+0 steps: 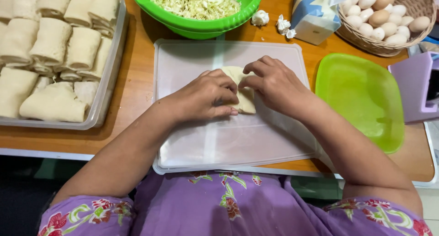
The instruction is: Rolling and folding pastry sheets with cabbage filling on a work surface.
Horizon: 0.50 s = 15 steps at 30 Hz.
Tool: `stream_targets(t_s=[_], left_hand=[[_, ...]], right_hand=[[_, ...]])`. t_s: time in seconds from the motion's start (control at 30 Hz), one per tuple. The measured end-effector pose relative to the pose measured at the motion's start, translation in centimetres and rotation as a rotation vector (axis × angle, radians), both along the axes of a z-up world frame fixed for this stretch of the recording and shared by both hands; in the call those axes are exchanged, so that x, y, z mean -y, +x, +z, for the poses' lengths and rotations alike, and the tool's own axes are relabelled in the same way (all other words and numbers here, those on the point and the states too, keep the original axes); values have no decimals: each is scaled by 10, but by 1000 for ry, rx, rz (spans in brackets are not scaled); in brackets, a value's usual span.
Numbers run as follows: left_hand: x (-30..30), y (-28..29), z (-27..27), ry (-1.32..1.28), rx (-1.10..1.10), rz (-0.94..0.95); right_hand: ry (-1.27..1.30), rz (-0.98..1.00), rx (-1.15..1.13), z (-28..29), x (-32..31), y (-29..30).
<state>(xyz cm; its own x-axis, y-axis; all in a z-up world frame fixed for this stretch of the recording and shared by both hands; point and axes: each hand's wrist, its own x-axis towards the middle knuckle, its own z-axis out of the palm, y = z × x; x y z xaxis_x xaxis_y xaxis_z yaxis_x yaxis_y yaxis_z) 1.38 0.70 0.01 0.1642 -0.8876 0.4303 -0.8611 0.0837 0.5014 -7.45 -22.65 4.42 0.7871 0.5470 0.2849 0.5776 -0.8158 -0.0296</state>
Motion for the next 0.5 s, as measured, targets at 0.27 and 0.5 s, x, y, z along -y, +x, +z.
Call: stream_targets(t_s=[0.27,0.5], left_hand=[[1,-2,0,47,-3,6],[5,14,-15,-314,-30,192]], right_hand=[[307,-419,-405,-7,73,58],[6,-588,173,-71,148,157]])
